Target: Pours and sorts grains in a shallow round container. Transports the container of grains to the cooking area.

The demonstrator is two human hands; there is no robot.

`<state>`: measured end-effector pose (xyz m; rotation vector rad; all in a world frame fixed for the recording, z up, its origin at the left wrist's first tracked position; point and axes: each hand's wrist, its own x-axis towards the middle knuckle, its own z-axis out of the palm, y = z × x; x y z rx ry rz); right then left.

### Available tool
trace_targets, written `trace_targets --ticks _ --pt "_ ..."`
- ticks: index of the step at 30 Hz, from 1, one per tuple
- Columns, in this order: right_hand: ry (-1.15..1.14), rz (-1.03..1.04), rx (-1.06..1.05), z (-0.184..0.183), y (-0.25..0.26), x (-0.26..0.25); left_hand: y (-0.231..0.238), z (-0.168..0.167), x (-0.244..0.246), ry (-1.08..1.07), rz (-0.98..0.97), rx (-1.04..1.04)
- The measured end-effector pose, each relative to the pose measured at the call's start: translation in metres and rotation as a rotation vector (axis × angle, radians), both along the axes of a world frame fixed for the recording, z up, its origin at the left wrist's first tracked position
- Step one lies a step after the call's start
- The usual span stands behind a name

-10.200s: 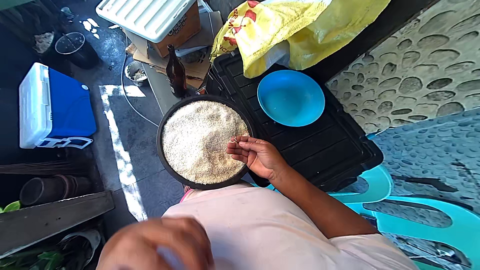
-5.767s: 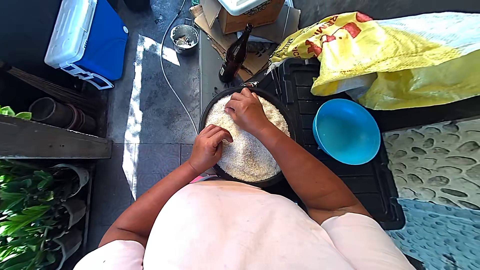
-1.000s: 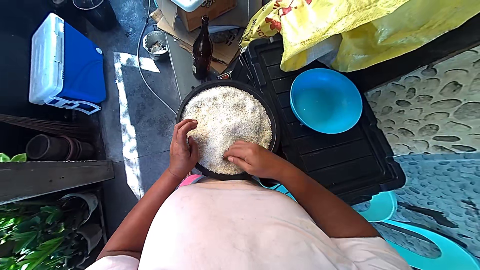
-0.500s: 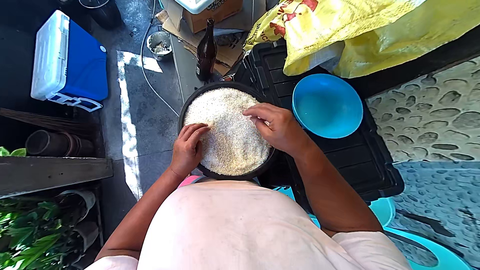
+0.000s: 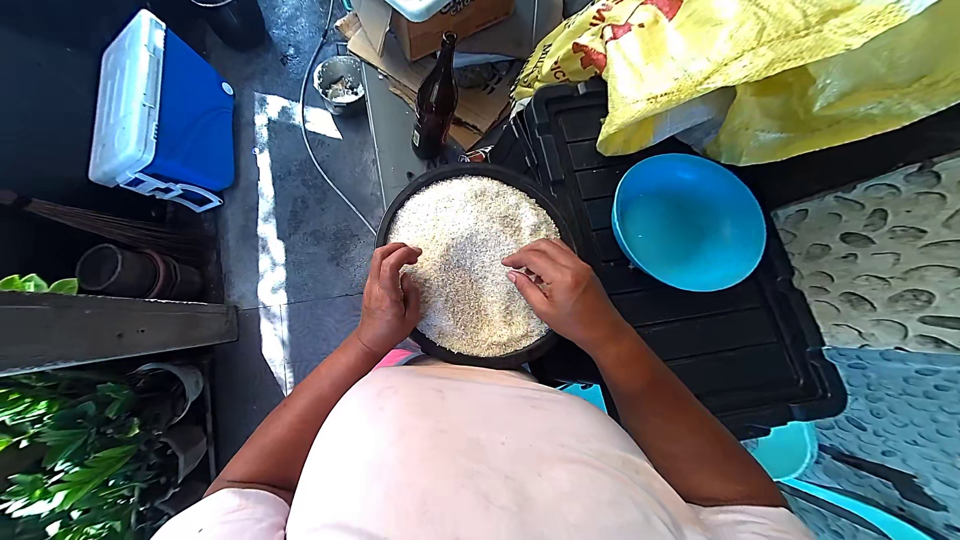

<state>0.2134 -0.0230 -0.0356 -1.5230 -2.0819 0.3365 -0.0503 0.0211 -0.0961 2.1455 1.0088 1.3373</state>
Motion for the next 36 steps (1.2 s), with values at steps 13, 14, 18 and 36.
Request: trace_targets --ticks 13,14,18,36 --pt "-0.146 0.258 0.020 -0.019 0.057 -0.055 0.001 0.003 -0.002 0.025 -0.034 -0.039" --pt "-0.138 0.299 0.014 -0.020 0.051 -0.054 0.002 0.002 -0.002 0.021 -0.037 -0.038" --pt "-0.146 0.406 -0.109 -0.014 0.033 -0.034 0.003 0.001 -0.002 0.017 -0.049 -0.031" --pt "-0.210 0.195 0.035 -0.016 0.113 -0.054 0.003 0.002 -0.001 0.005 -0.051 -0.023"
